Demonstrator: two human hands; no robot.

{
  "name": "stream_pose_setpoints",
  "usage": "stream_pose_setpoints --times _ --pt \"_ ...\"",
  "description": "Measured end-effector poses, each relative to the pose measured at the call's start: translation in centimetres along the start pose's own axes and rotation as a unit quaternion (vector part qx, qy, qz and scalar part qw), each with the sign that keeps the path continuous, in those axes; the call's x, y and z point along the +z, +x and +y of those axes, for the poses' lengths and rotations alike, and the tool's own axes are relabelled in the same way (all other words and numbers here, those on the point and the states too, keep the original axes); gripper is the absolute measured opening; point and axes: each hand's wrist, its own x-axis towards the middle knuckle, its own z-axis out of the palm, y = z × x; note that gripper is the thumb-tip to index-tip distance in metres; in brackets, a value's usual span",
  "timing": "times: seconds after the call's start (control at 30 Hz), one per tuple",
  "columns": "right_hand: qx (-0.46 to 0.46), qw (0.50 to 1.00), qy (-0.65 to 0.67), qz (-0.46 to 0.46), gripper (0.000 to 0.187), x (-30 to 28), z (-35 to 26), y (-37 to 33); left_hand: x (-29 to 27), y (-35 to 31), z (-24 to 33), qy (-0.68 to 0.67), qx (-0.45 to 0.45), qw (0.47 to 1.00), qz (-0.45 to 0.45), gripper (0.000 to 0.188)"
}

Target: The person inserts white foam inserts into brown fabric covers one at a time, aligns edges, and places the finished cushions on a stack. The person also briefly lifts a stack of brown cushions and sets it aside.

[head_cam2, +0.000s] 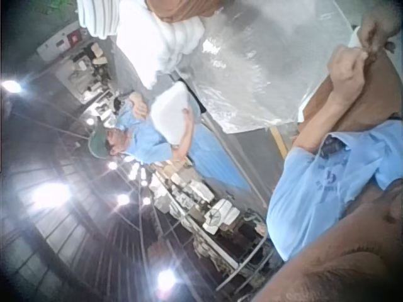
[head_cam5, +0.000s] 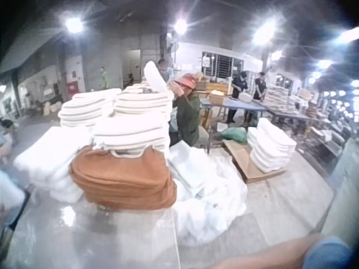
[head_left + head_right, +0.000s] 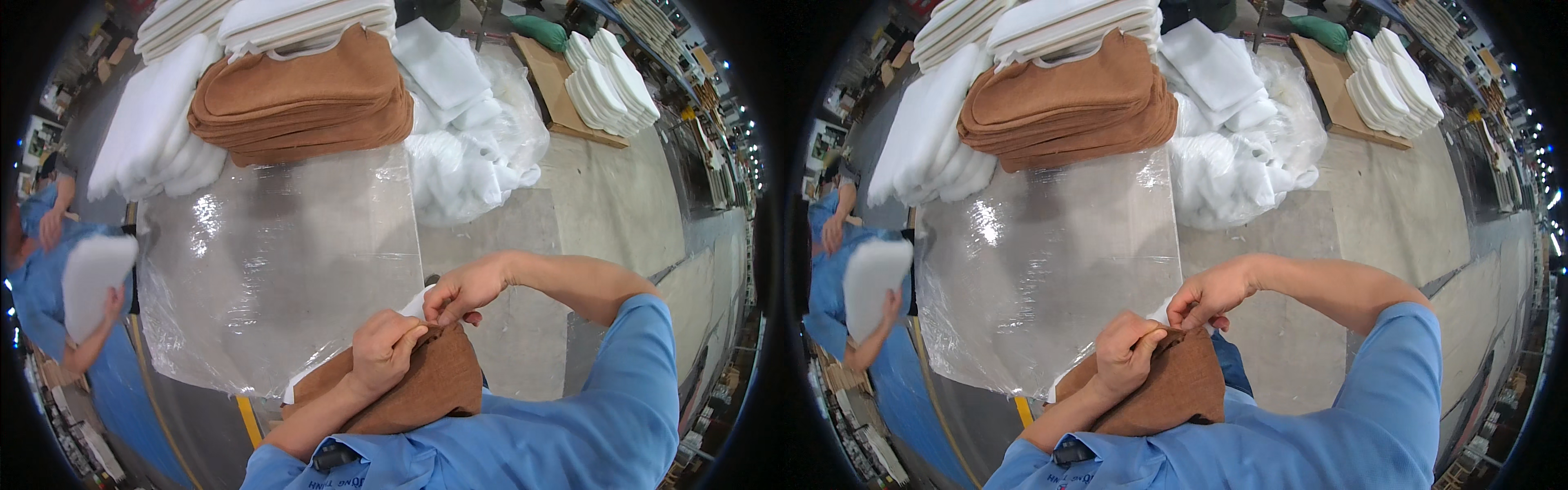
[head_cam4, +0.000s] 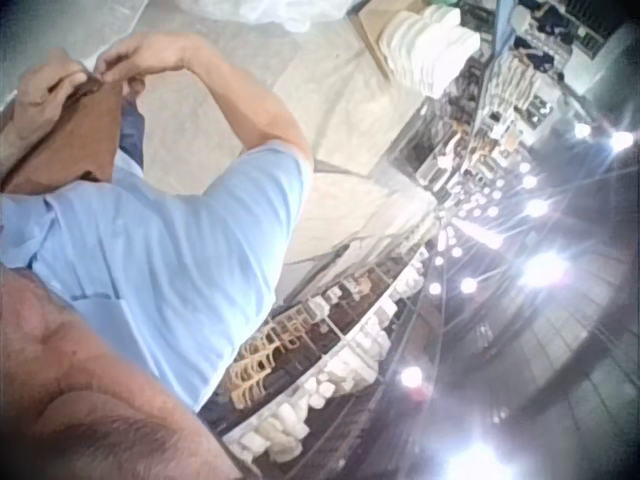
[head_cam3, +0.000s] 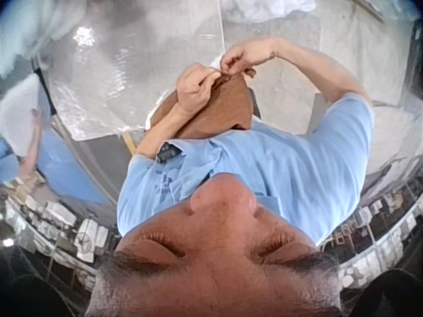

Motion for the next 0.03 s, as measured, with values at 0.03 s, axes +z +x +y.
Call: stream_pose_setpoints --times 0.03 --pt "0.008 1.0 -0.016 0.014 0.017 0.26 0.58 0.21 -0.07 -0.26 0.35 -0.014 -0.014 1.0 -0.004 0.004"
